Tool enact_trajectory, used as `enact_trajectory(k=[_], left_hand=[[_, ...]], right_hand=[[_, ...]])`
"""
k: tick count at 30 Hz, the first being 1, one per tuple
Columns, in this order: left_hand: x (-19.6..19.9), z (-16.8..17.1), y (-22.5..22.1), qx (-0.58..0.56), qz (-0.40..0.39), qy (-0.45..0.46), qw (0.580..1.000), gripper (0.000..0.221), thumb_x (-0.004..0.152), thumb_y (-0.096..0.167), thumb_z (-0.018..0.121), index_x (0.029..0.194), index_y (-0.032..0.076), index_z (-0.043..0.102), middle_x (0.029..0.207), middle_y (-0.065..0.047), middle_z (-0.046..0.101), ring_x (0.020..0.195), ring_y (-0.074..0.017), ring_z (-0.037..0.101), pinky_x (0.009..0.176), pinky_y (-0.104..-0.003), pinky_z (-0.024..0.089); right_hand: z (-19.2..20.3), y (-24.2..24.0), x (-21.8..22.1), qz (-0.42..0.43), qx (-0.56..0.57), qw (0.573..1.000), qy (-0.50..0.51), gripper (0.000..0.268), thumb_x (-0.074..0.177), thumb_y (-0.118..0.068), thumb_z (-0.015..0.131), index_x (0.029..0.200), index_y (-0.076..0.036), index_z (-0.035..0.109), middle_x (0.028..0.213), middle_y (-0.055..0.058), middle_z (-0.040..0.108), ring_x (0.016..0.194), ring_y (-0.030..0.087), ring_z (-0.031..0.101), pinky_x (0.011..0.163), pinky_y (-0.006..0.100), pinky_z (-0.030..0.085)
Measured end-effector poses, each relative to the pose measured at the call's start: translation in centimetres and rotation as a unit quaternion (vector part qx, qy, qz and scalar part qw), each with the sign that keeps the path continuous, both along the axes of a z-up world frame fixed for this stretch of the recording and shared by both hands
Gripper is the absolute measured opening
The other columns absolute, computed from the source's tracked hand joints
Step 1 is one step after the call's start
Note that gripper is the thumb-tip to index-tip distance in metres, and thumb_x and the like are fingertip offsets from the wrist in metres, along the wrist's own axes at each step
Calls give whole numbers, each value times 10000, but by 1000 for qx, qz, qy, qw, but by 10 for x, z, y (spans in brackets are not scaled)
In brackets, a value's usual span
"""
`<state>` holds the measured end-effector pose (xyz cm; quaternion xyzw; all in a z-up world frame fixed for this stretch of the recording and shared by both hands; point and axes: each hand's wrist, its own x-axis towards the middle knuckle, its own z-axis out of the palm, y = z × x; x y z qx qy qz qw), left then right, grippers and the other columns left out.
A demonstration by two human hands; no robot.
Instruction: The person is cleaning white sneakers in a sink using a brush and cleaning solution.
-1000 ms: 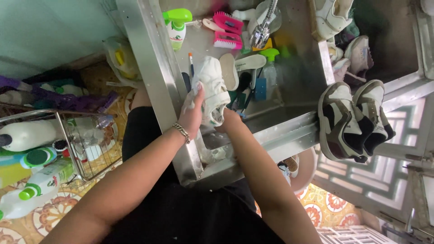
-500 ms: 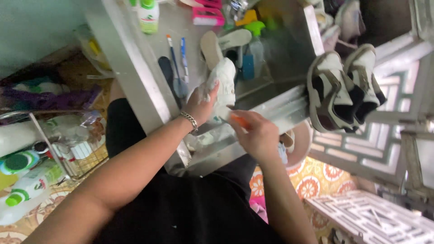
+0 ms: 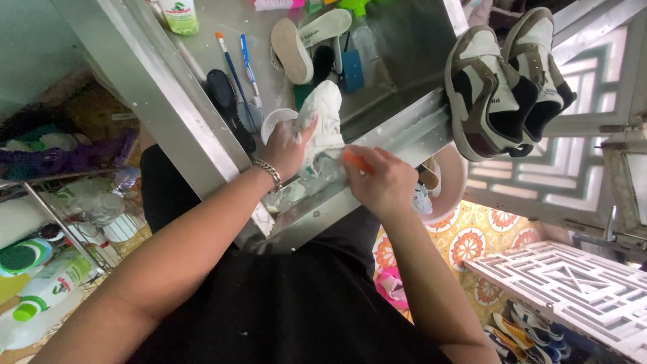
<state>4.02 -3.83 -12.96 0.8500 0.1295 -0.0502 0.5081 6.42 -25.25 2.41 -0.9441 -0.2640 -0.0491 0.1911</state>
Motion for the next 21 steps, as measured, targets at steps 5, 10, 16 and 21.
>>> enact_trajectory(k=[5, 10, 16, 21], left_hand=[[10, 18, -2, -129, 86, 62, 986, 547, 1275, 568, 708, 1300, 59, 908, 1138, -219, 915, 1199, -410, 900, 1089, -521, 693], [1, 63, 13, -107, 7, 68, 992, 565, 1307, 441, 604, 1358, -39, 897, 1137, -377, 873, 1258, -551, 848, 1145, -625, 664], [6, 38, 17, -180, 50, 123, 975, 688, 1240, 726, 623, 1157, 107, 912, 1035, -104, 925, 1174, -312, 908, 1097, -497, 657], [9, 49, 14, -175, 44, 94, 979, 653, 1258, 631, 654, 1099, 47, 898, 1009, -190, 908, 1154, -393, 899, 1079, -540, 656]], right_hand=[[-2, 12, -25, 0, 9, 999, 48, 227, 1001, -545, 969, 1192, -424, 953, 835, -15, 841, 783, 346, 879, 692, 495, 716], [-6, -2, 2, -18, 2, 999, -50, 191, 1003, -423, 1013, 1156, -317, 970, 792, 7, 810, 719, 341, 854, 636, 446, 676], [2, -5, -7, -15, 52, 998, 8, 147, 1027, -407, 1003, 1037, -264, 972, 749, 76, 810, 703, 402, 838, 579, 469, 638], [-9, 10, -35, -22, 16, 999, -32, 162, 1009, -489, 994, 1120, -373, 974, 787, -39, 819, 675, 282, 839, 627, 373, 662]])
